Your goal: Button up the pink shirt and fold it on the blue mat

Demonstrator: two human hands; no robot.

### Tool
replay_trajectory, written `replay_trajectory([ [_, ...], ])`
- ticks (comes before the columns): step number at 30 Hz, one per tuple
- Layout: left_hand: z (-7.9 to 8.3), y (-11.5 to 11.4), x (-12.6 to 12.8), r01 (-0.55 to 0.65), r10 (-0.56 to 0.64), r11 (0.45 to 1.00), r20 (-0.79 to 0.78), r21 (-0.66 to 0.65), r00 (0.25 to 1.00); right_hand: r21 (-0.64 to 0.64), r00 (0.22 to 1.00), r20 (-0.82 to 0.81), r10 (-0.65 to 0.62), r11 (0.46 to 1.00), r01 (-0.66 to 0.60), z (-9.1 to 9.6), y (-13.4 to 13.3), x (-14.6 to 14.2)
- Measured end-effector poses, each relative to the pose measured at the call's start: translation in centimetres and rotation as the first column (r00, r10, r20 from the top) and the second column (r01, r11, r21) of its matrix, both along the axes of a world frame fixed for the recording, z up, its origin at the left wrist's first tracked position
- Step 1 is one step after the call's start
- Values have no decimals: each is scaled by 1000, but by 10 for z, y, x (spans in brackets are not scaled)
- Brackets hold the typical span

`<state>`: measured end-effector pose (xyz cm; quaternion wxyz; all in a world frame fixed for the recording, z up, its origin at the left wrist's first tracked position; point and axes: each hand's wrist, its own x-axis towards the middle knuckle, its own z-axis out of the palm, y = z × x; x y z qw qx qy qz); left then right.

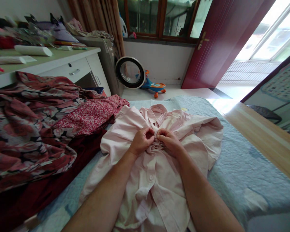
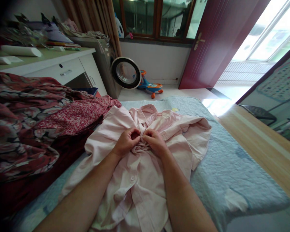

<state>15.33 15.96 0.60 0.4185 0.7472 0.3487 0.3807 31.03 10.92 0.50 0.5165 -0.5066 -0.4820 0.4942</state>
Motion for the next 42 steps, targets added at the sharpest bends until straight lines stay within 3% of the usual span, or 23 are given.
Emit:
replay_trajectory([
  [4,6,-3,0,-83,88,972,-13,220,996,65,989,149,-5,998,-5,1,0,1],
  [7,5,-4,1,-55,67,981,-56,184,996,138,964,265,-27,990,-10,2,0,2],
  [9,3,-5,2,-49,67,988,-122,146,990,182,934,334,-126,981,68,2,1,2],
  [12,-1,-5,4,-44,76,991,-253,130,964,325,796,478,-371,917,232,0,3,3],
  [15,-2,-4,6,-78,142,972,-288,221,947,455,663,598,-450,872,181,-5,6,5],
  [19,-2,-4,9,-83,182,918,-225,389,957,364,556,739,-380,920,145,-10,8,5],
  [23,-4,-3,10,-62,166,936,-282,346,945,260,390,848,-357,924,280,-7,7,3],
  [28,-4,-4,6,-227,316,931,-320,286,893,204,256,927,-274,941,269,-1,5,3],
  [30,-4,-4,6,-255,347,924,-344,284,872,189,235,941,-242,955,229,-1,4,5],
  [33,-4,-2,6,-242,336,931,-380,274,862,163,266,941,-208,970,183,-3,3,8],
  [42,-1,-5,7,-284,396,916,-515,285,760,201,301,924,-235,970,139,-9,2,9],
])
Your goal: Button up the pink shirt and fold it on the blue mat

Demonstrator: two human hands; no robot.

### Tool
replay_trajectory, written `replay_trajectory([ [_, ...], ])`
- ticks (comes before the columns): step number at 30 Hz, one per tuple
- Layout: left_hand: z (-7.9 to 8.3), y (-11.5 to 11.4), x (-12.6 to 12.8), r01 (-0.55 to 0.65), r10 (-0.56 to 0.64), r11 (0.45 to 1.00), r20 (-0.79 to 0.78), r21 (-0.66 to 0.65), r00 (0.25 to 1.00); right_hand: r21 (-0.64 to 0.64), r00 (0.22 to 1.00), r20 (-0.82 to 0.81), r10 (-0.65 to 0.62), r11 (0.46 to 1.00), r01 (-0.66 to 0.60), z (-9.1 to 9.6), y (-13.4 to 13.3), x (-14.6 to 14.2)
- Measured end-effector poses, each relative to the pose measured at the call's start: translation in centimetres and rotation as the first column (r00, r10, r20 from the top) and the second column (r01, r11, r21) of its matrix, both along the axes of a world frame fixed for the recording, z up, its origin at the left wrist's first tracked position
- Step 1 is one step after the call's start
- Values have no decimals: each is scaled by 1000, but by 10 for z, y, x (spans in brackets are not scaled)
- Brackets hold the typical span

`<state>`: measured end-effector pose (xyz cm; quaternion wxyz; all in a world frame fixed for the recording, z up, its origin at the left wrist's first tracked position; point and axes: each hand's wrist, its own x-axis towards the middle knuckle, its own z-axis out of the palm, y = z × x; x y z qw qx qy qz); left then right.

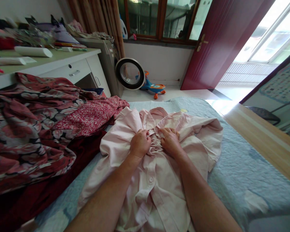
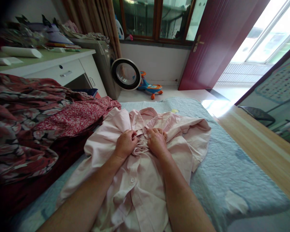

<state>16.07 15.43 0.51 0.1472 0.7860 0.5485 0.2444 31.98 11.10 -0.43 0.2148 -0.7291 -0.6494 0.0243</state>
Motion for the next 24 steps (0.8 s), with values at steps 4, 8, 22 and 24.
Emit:
replay_trajectory([
  [4,1,-1,-2,16,-16,999,-18,36,1000,-26,1000,4,-6,1000,6,-3,2,2],
  [8,2,0,-3,44,-51,991,56,124,997,3,999,-14,42,999,-42,-1,0,4],
  [22,-3,7,0,201,-97,973,586,-115,804,277,973,-208,99,960,-38,13,3,-6],
  [24,-4,7,1,269,-71,946,694,-181,717,281,955,-258,144,957,-69,11,3,-7],
])
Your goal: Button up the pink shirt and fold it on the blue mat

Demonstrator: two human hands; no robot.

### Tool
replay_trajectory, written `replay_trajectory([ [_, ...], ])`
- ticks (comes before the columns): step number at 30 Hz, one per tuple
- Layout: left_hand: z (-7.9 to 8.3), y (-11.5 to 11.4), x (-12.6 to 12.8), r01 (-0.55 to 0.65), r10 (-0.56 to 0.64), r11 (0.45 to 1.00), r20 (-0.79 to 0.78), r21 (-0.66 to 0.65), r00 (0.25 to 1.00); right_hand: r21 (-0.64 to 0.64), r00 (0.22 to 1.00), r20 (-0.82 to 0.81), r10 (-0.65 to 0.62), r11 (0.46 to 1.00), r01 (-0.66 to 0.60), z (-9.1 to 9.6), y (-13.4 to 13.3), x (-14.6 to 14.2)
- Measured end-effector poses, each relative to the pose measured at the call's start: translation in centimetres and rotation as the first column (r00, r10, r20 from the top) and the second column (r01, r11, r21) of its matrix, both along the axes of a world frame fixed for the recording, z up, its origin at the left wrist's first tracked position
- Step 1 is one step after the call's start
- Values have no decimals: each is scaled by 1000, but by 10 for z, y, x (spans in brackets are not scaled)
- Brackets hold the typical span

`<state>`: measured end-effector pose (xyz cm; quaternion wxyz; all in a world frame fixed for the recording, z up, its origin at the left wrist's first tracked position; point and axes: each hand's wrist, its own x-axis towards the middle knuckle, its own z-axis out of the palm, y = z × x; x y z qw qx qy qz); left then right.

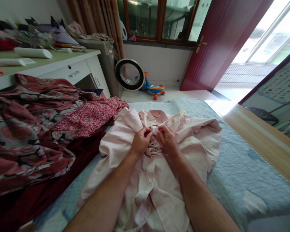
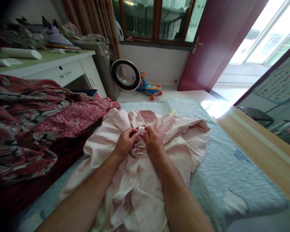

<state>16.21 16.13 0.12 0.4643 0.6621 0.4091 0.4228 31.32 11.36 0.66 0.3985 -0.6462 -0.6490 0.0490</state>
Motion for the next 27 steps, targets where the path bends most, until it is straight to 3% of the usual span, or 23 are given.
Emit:
replay_trajectory([
  [5,2,-2,4,74,-29,985,277,-156,961,5,997,12,82,997,-82,-3,0,-1],
  [10,6,-4,5,26,32,988,370,-152,928,43,995,-29,98,994,-97,0,0,-3],
  [14,4,-6,5,-53,39,995,160,83,986,32,993,-72,92,995,-90,-1,1,-6],
  [18,5,-10,4,7,28,956,-116,295,993,22,956,-284,66,998,-62,-6,4,-6],
  [23,10,-13,3,52,6,939,-167,340,986,2,835,-548,44,999,-51,-15,9,-5],
  [27,9,-11,2,44,16,945,-180,324,984,0,718,-691,80,994,-112,-17,9,-6],
])
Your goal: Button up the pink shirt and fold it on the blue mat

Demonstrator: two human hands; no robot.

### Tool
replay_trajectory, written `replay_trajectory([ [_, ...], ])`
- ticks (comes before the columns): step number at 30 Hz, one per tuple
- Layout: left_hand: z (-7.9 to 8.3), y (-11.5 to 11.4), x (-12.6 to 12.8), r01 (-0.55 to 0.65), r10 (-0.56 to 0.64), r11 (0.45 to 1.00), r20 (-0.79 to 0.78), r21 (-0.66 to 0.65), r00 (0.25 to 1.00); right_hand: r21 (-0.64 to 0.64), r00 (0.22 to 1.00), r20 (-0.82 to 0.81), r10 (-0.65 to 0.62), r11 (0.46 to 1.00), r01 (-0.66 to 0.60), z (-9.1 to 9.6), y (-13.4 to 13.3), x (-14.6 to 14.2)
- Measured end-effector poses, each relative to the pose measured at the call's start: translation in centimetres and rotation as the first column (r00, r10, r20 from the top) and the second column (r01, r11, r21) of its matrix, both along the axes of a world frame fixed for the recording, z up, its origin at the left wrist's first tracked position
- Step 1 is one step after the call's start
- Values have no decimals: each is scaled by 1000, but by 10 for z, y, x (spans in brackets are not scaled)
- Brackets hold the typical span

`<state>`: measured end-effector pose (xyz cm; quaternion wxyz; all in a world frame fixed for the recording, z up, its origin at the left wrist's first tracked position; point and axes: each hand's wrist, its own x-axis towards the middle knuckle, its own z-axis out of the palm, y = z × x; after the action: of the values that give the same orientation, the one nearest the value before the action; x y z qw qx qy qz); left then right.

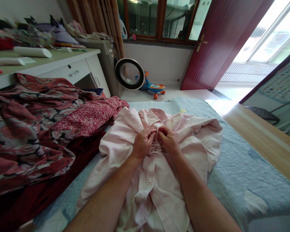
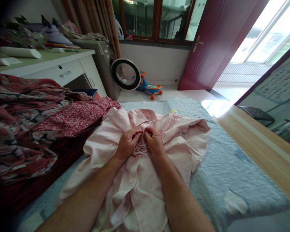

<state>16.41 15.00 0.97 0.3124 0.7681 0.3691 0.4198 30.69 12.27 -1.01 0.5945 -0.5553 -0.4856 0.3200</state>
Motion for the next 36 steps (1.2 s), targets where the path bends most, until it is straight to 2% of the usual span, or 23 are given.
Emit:
replay_trajectory([
  [7,-4,3,-2,-47,46,998,25,48,999,-20,994,-54,91,995,-93,2,-3,-4],
  [13,-2,4,-2,-58,59,998,57,-33,997,-17,991,-57,123,992,-124,1,-2,-4],
  [18,-2,6,-3,-40,44,998,68,-50,997,-19,993,-56,108,994,-110,1,-2,-5],
  [27,-1,6,-5,-14,15,1000,-27,5,1000,-8,986,114,119,993,-119,13,-8,-7],
  [32,1,4,-4,9,-5,998,-68,57,998,15,981,173,87,996,-91,8,-6,-7],
  [36,0,5,-4,19,-15,999,-69,49,998,22,974,215,71,997,-77,3,-4,-6],
])
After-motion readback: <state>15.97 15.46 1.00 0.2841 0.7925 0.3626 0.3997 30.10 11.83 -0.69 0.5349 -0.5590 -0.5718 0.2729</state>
